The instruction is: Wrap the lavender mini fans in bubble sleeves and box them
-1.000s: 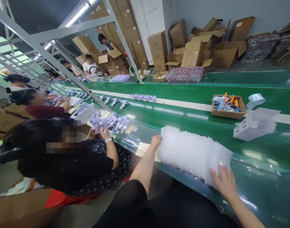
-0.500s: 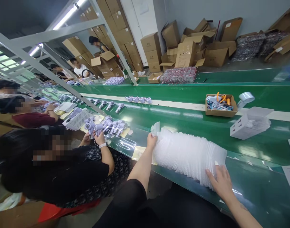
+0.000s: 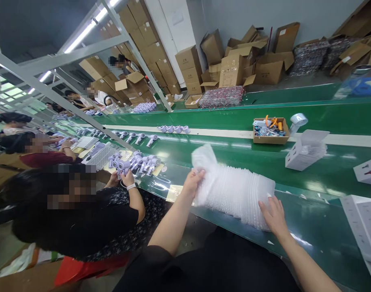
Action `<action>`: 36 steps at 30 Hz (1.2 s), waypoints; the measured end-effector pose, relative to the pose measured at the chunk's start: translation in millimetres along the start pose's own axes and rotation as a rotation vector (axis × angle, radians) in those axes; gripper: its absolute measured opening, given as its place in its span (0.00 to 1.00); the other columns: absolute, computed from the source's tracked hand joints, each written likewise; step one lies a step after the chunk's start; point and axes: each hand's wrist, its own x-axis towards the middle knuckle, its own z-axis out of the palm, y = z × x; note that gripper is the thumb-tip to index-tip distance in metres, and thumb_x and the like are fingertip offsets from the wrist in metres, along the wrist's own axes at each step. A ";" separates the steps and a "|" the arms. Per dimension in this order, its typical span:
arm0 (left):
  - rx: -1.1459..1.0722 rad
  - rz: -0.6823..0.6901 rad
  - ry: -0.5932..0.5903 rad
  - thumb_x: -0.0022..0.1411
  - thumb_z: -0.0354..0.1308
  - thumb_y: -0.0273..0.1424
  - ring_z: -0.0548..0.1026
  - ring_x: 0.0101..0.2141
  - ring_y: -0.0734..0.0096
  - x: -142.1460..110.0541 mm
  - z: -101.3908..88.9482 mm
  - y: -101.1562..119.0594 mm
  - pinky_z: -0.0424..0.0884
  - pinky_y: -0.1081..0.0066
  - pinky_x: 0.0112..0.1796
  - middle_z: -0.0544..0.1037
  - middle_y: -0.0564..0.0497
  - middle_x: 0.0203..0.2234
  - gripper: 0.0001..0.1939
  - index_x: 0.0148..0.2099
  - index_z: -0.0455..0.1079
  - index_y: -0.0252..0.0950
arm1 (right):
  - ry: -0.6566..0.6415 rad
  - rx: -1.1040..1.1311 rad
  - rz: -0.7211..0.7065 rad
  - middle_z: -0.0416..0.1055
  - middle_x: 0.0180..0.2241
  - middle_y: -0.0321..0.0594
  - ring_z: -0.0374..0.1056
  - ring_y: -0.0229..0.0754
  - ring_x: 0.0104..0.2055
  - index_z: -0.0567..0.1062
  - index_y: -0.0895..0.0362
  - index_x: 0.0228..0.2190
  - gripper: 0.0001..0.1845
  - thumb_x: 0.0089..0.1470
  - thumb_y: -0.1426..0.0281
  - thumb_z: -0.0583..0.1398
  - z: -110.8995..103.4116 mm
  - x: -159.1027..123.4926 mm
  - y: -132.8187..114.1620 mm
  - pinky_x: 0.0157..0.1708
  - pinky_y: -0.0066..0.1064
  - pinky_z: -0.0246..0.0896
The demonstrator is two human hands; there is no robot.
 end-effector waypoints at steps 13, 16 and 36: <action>0.061 0.076 0.081 0.45 0.67 0.39 0.66 0.24 0.78 -83.8 77.3 -64.1 0.61 0.75 0.28 0.71 0.55 0.21 0.16 0.30 0.71 0.32 | -0.426 0.976 0.106 0.62 0.17 0.28 0.54 0.31 0.17 0.69 0.54 0.30 0.16 0.45 0.58 0.65 -52.9 -66.9 -86.9 0.16 0.23 0.50; 0.017 0.106 0.096 0.46 0.66 0.39 0.65 0.25 0.78 -90.3 68.9 -56.8 0.60 0.76 0.29 0.70 0.56 0.22 0.15 0.32 0.72 0.33 | -0.478 0.933 0.114 0.64 0.19 0.30 0.55 0.31 0.17 0.71 0.54 0.33 0.19 0.42 0.56 0.66 -55.9 -63.2 -75.5 0.17 0.23 0.52; 0.369 0.220 0.313 0.54 0.56 0.44 0.63 0.24 0.75 -86.7 87.0 -51.3 0.61 0.75 0.26 0.69 0.52 0.24 0.17 0.34 0.71 0.34 | -0.365 0.710 -0.099 0.73 0.28 0.38 0.65 0.40 0.28 0.73 0.59 0.35 0.22 0.45 0.54 0.62 -69.0 -44.4 -97.6 0.27 0.30 0.59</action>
